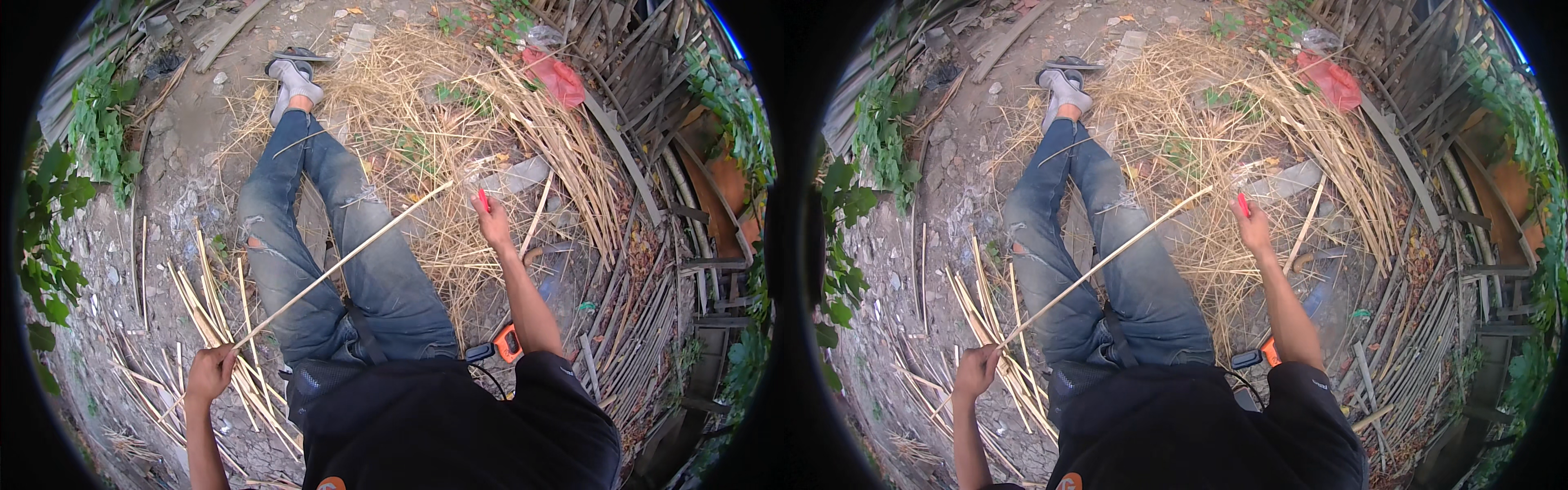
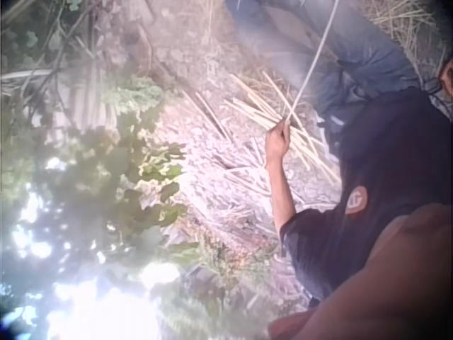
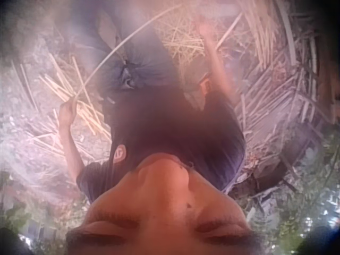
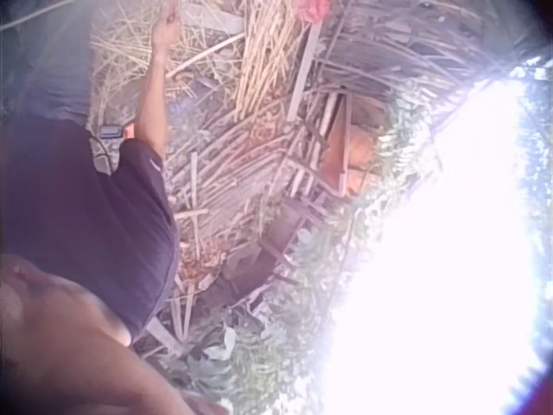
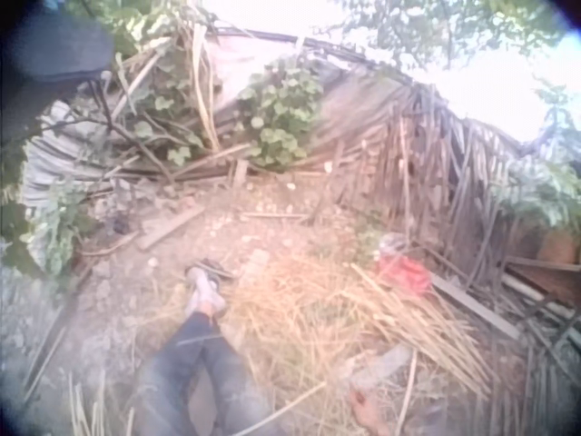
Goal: The person sits on the ground and uses a red knife to split a long bamboo stick into thin strips. They then use a machete to further split and shape the bamboo pieces.
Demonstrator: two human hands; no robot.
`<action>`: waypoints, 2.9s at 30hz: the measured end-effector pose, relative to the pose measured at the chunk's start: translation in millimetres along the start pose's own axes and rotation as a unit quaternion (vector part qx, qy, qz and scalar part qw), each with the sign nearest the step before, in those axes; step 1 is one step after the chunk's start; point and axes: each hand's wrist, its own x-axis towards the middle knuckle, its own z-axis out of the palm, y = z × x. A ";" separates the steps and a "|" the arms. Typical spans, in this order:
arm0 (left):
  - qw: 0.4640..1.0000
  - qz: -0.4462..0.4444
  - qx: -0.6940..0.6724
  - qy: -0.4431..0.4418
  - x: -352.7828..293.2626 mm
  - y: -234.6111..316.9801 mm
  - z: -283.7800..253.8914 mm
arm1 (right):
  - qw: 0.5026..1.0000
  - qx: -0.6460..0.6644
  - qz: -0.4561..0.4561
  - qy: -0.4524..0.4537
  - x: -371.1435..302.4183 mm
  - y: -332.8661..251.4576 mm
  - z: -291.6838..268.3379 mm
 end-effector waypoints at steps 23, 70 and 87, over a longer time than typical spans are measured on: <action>0.997 -0.021 -0.058 -0.034 27.9 3.0 32.0 | 0.996 0.025 0.052 -0.069 -21.1 -39.9 86.5; 0.998 -0.002 0.070 -0.006 104.4 108.3 49.7 | 0.965 -0.131 0.057 -0.219 -45.4 -95.4 87.2; 1.000 -0.003 -0.007 -0.019 184.2 171.0 104.6 | 0.914 -0.040 0.029 -0.403 -80.9 -121.3 66.4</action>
